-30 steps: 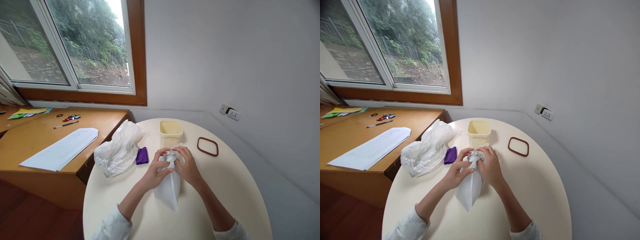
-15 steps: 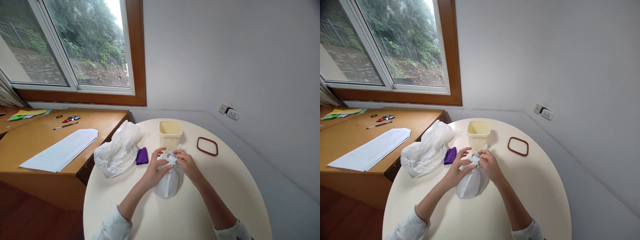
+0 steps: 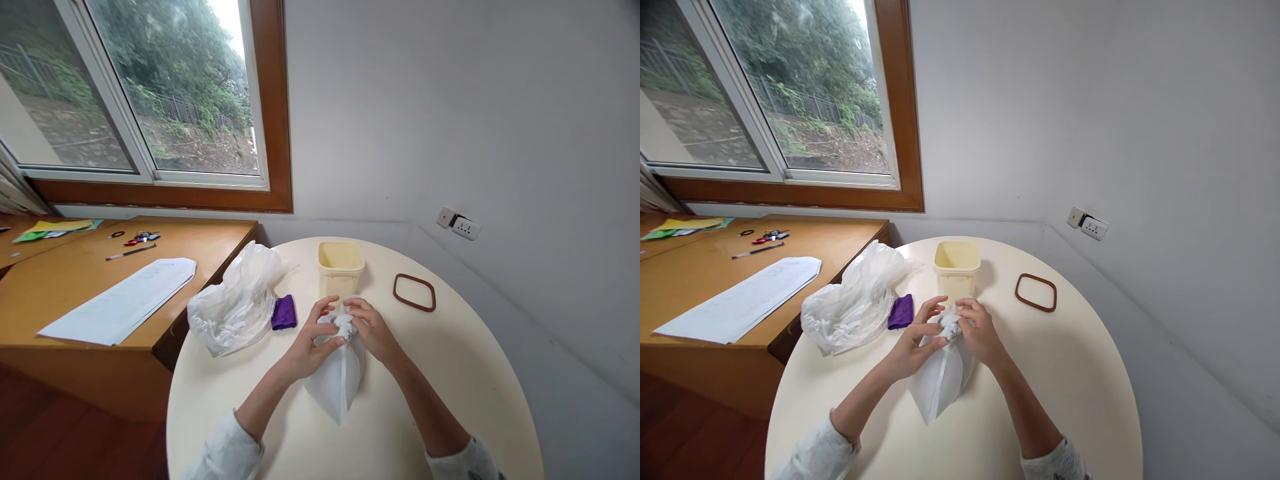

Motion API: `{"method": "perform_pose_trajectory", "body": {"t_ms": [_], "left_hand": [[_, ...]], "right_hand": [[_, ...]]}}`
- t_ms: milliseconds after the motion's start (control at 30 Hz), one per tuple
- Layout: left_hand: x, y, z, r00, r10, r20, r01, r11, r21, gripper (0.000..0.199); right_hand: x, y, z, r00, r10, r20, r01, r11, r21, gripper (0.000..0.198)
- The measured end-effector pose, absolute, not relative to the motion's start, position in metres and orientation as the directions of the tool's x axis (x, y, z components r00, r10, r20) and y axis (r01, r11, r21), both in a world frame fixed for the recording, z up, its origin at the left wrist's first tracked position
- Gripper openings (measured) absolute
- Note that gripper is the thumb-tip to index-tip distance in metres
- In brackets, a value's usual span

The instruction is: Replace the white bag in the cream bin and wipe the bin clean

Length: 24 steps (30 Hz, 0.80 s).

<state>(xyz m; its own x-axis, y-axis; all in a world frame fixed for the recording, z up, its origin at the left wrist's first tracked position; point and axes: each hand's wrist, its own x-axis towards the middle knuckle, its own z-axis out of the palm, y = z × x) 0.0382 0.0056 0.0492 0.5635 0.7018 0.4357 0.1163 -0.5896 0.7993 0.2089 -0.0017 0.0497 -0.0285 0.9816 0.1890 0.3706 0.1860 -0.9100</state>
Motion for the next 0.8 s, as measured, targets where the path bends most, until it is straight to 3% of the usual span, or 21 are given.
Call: {"method": "perform_pose_trajectory", "body": {"t_ms": [333, 800], "left_hand": [[0.037, 0.008, 0.048, 0.454, 0.807, 0.377, 0.212, -0.509, 0.834, 0.017], [0.037, 0.012, 0.048, 0.434, 0.856, 0.282, -0.095, -0.268, 0.959, 0.023]], "right_hand": [[0.209, -0.010, 0.068, -0.093, 0.995, -0.028, 0.042, -0.024, -0.999, 0.017], [0.211, -0.006, 0.056, -0.026, 0.976, 0.214, 0.324, 0.211, -0.922, 0.014]]}}
